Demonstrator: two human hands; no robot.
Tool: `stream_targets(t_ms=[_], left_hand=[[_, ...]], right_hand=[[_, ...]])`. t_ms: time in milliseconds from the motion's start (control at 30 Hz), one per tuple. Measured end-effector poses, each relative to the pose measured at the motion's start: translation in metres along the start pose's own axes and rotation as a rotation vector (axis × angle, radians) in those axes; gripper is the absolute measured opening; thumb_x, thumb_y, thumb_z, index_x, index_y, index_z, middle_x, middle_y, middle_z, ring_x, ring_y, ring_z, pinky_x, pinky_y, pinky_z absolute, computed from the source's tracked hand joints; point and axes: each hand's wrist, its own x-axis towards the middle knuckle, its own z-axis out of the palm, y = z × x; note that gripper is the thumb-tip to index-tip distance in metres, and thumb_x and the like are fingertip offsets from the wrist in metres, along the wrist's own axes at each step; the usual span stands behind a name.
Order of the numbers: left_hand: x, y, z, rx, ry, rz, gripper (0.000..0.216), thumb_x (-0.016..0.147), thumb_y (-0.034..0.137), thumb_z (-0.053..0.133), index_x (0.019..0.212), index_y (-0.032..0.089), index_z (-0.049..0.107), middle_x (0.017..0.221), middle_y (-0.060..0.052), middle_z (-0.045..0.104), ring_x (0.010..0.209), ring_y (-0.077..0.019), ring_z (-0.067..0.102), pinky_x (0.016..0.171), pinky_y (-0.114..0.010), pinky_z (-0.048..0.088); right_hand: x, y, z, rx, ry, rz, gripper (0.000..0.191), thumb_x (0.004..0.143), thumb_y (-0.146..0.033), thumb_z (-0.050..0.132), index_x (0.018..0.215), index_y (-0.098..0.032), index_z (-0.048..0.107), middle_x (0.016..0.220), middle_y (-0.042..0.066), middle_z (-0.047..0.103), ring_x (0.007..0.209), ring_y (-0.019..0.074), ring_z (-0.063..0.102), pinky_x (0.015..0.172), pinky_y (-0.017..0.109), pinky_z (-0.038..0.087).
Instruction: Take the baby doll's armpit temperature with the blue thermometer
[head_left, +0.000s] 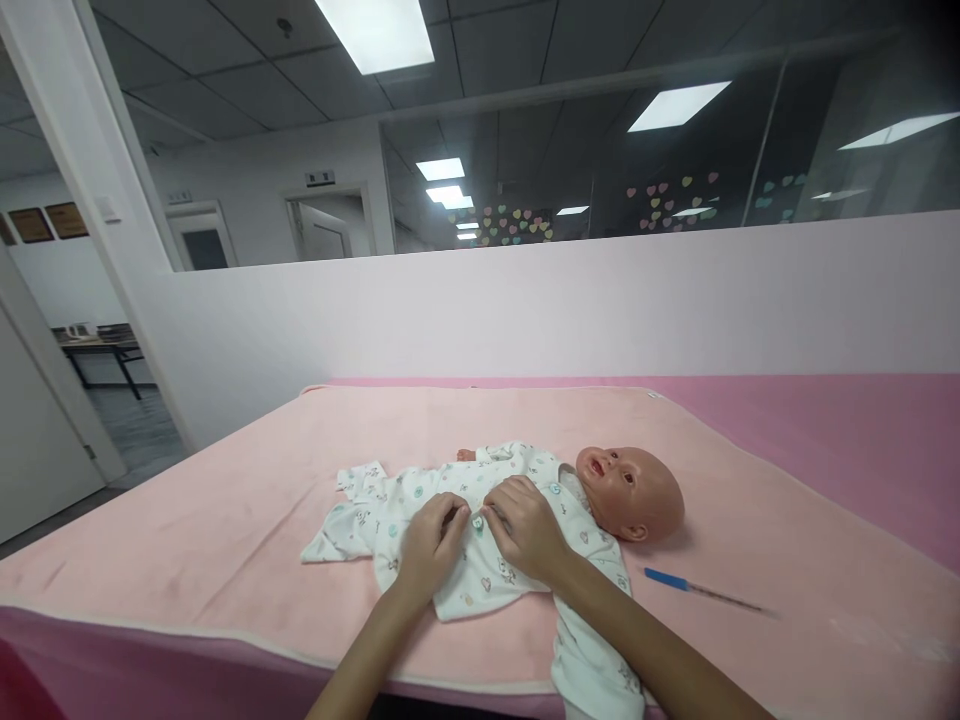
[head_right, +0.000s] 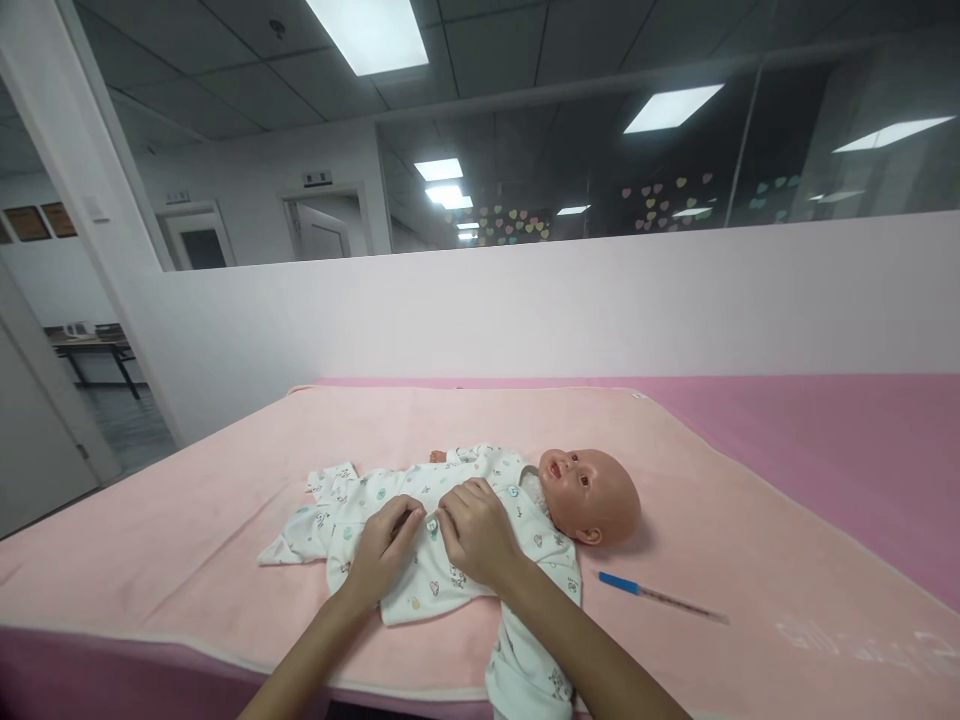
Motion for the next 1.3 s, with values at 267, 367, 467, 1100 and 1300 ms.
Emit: stream_targets(t_ms=[267, 367, 467, 1100, 1300], left_hand=[[0.001, -0.010, 0.013, 0.232, 0.162, 0.220, 0.018, 0.085, 0.028, 0.041, 0.087, 0.020, 0.057, 0.084, -0.003, 0.060, 0.079, -0.0155, 0.055, 0.070, -0.026, 0.043], [0.003, -0.011, 0.012, 0.268, 0.161, 0.301, 0.018, 0.084, 0.029, 0.043, 0.085, 0.021, 0.059, 0.086, -0.003, 0.060, 0.081, -0.0163, 0.054, 0.069, -0.027, 0.042], [0.005, -0.010, 0.011, 0.300, 0.149, 0.346, 0.017, 0.082, 0.031, 0.046, 0.084, 0.021, 0.060, 0.086, -0.003, 0.060, 0.079, -0.0170, 0.054, 0.069, -0.029, 0.042], [0.007, -0.013, 0.012, 0.331, 0.128, 0.357, 0.017, 0.083, 0.032, 0.046, 0.085, 0.021, 0.058, 0.085, -0.001, 0.061, 0.081, -0.0169, 0.054, 0.071, -0.029, 0.040], [0.007, -0.011, 0.010, 0.348, 0.144, 0.372, 0.019, 0.082, 0.032, 0.045, 0.084, 0.020, 0.059, 0.083, -0.002, 0.062, 0.079, -0.0171, 0.055, 0.069, -0.029, 0.042]], right_hand=[[-0.033, -0.014, -0.066, -0.190, 0.284, 0.004, 0.021, 0.077, -0.009, 0.046, 0.095, -0.019, 0.052, 0.086, 0.005, 0.061, 0.084, 0.0192, 0.055, 0.083, 0.040, 0.041], [-0.088, -0.002, -0.105, -0.371, 0.328, 0.222, 0.014, 0.078, -0.014, 0.049, 0.090, -0.019, 0.054, 0.083, 0.005, 0.061, 0.084, 0.0195, 0.056, 0.080, 0.038, 0.042], [-0.143, 0.024, -0.133, -0.601, 0.208, 0.470, 0.016, 0.080, -0.023, 0.046, 0.090, -0.018, 0.057, 0.086, 0.007, 0.062, 0.083, 0.0223, 0.057, 0.075, 0.039, 0.043], [-0.104, 0.015, -0.193, -0.258, -0.034, 0.892, 0.022, 0.079, -0.037, 0.042, 0.086, -0.022, 0.056, 0.085, 0.004, 0.064, 0.081, 0.0203, 0.058, 0.067, 0.030, 0.043], [-0.077, 0.010, -0.176, -0.142, -0.069, 0.854, 0.021, 0.075, -0.034, 0.044, 0.082, -0.019, 0.058, 0.076, 0.004, 0.063, 0.071, 0.0183, 0.058, 0.064, 0.028, 0.043]])
